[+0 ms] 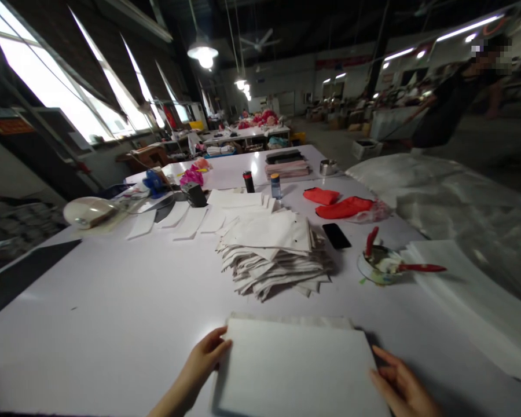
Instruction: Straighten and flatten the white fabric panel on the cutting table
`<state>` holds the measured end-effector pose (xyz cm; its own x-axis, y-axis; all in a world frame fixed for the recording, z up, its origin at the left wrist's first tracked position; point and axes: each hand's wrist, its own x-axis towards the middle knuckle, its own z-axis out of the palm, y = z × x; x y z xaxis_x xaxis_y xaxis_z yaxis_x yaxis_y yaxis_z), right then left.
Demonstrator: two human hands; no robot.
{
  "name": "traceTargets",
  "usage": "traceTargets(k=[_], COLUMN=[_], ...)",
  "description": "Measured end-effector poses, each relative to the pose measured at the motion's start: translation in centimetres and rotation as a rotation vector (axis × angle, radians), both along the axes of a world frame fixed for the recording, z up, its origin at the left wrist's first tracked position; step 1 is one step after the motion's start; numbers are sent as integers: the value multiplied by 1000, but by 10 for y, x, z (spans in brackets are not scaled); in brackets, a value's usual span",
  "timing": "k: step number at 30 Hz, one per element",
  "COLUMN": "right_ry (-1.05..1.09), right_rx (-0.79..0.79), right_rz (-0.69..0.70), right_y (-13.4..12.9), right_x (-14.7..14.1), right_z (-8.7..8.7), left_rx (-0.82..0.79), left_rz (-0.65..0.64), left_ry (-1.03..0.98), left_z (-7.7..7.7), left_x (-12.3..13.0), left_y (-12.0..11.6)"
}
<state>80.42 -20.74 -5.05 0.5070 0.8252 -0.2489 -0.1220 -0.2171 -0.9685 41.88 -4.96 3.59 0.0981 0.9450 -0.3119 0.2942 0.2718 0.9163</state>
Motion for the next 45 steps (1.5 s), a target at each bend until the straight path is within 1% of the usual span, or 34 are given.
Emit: traceTargets(k=[2,4,8,11,14,20,26,32,35,37,41,45], right_ry=[-62,-147,-257,-301,-304,-292,-267,-214,-200,-198,-222,-244], right_rx=[-11,-11,-17,-18,-18,-25,-62,-122,-148,-153,-139,-100], right_rz=[35,44,48,40,37,66,123,147,147,141,121,126], right_y=[15,26,39,40,39,37,36,40,43,44,45,45], right_x=[0,0,-2,-4,-6,-3,-4,3,4,4,0,-4], right_z=[-3,-12,-29,-32,-32,-36,-31,-48,-51,-49,-38,-30], left_rx=[86,172,271,290,291,276,219,209,206,205,194,214], left_rz=[-17,-40,-96,-112,-112,-108,-34,-10,5,13,10,-17], left_ry=[92,200,352,389,391,347,275,195,169,157,143,195], left_z=[-9,-13,-13,-14,-19,-29,-35,-36,-36,-36,-38,-40], left_x=[1,0,-1,1,2,-1,-3,-3,-3,-4,-5,-6], left_y=[7,10,5,-1,-3,2,6,6,6,7,7,7])
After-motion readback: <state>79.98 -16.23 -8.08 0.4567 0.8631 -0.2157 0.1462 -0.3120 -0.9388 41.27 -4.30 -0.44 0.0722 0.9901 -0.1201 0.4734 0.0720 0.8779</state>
